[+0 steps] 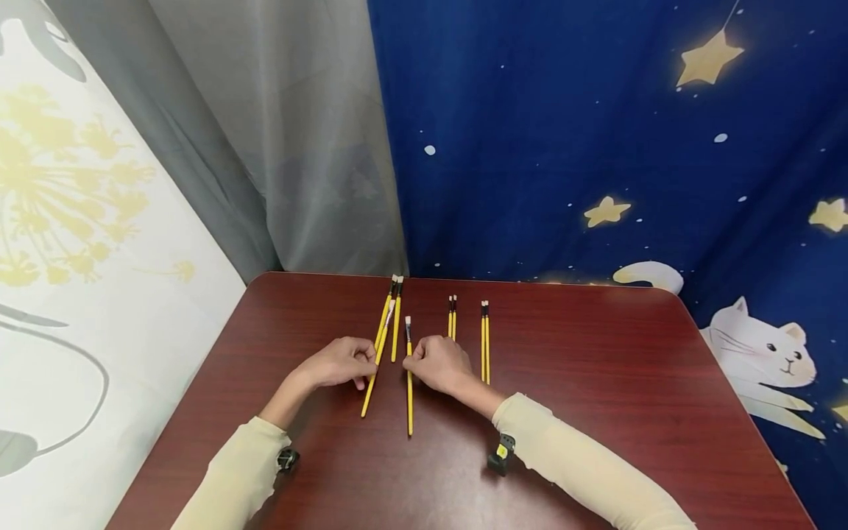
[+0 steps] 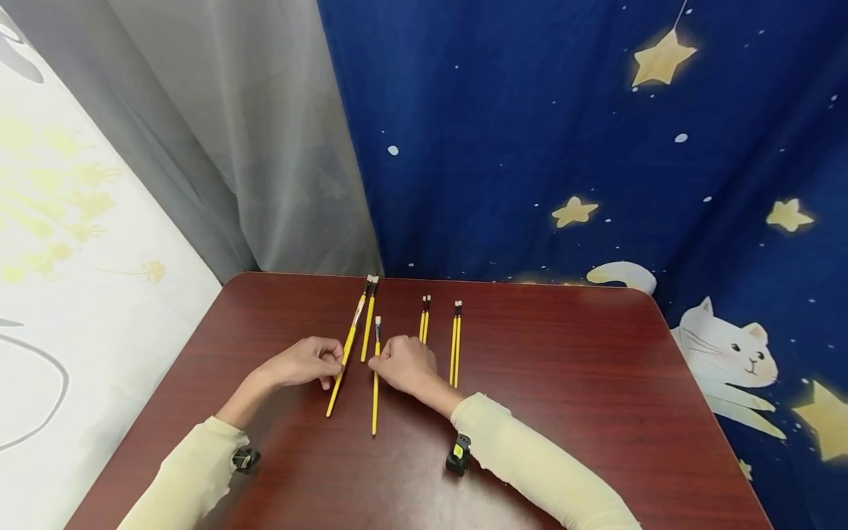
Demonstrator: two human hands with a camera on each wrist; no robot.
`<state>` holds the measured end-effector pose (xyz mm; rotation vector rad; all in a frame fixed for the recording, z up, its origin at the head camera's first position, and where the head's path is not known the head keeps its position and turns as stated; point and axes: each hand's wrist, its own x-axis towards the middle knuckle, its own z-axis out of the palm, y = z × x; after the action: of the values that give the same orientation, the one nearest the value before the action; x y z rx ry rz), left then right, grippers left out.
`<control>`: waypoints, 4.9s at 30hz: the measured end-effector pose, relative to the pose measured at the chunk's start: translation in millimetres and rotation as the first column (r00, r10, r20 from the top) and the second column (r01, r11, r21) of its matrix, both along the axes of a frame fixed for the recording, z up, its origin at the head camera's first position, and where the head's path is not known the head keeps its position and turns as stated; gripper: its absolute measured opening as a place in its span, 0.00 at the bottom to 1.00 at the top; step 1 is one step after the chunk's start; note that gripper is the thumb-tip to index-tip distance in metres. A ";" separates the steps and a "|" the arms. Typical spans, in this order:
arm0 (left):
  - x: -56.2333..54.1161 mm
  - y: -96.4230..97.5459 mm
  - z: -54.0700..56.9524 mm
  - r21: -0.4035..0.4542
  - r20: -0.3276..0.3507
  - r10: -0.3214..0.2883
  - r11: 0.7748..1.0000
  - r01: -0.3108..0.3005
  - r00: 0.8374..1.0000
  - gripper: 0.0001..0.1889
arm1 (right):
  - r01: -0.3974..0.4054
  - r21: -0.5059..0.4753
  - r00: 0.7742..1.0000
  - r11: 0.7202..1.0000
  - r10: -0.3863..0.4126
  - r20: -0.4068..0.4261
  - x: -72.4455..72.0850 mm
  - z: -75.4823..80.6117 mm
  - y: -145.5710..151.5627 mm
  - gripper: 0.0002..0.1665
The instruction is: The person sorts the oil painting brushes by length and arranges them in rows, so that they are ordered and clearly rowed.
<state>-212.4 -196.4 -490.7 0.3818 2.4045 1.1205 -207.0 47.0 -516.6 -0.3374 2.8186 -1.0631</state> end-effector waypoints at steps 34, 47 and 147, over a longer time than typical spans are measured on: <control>28.7 -42.6 2.0 -0.069 0.301 -0.197 0.971 0.228 0.933 0.07 | -0.092 0.178 0.994 0.980 0.100 -0.037 45.9 -9.0 -28.9 0.21; 33.9 -40.4 8.9 -0.265 0.285 -0.119 0.944 0.197 0.951 0.06 | -0.134 0.274 0.986 0.953 0.154 -0.056 48.8 -8.1 -34.9 0.30; 2.8 10.6 23.8 -0.269 -0.305 0.079 0.949 -0.166 0.949 0.18 | -0.018 -0.100 1.000 0.995 0.018 0.002 3.5 -3.2 94.0 0.08</control>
<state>-209.6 -185.8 -466.9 0.3172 2.8393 0.7807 -203.5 140.9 -519.8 -0.3694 2.7600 -1.2031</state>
